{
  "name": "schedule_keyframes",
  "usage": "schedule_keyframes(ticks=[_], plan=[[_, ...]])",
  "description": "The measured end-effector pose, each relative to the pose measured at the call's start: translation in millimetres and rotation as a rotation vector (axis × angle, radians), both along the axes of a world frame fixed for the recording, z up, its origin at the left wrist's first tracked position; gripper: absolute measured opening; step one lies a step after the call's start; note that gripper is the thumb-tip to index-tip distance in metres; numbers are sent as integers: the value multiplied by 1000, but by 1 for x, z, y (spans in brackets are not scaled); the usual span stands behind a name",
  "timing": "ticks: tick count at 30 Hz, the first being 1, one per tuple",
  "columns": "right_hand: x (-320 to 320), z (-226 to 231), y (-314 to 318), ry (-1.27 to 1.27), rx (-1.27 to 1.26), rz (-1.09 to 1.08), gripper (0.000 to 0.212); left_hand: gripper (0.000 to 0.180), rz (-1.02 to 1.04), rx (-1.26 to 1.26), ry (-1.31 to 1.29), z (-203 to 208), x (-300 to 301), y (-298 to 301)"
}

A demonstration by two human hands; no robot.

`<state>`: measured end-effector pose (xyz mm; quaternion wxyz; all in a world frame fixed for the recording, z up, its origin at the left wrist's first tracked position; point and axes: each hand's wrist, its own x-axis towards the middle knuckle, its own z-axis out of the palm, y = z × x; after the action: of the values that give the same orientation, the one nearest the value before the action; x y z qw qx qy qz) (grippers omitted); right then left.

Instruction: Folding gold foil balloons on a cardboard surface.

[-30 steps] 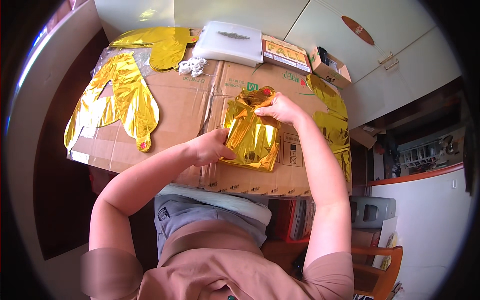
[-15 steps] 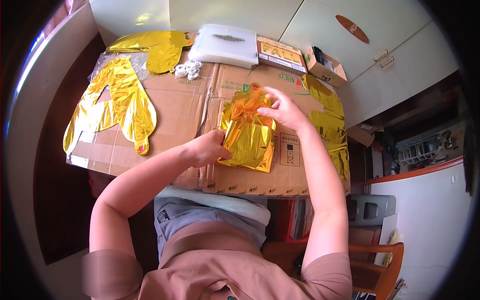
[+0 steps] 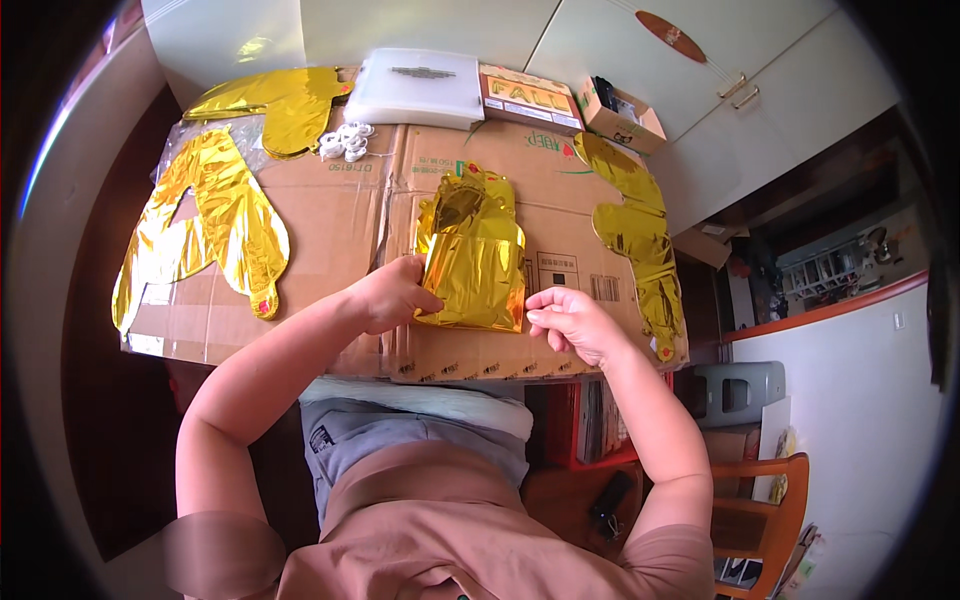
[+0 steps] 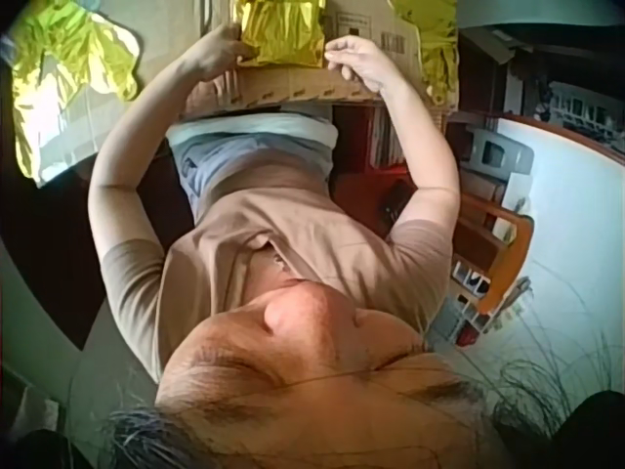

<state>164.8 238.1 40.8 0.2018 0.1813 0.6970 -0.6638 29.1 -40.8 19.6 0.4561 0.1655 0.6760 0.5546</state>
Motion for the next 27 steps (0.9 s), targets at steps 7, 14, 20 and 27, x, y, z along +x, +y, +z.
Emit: schedule_keyframes(ticks=[7,14,20,27], plan=[[-7,-6,2,-75,-93,-3,21,29,38,115,-72,-15,0,-2],[-10,-2,2,-42,-115,-65,23,28,13,68,-41,-19,-2,-2],[-12,-5,-1,-60,-220,7,21,31,34,100,-73,-21,-2,-1],[-11,3,-3,-186,-94,144,22,37,61,89,-98,-19,-1,-2]])
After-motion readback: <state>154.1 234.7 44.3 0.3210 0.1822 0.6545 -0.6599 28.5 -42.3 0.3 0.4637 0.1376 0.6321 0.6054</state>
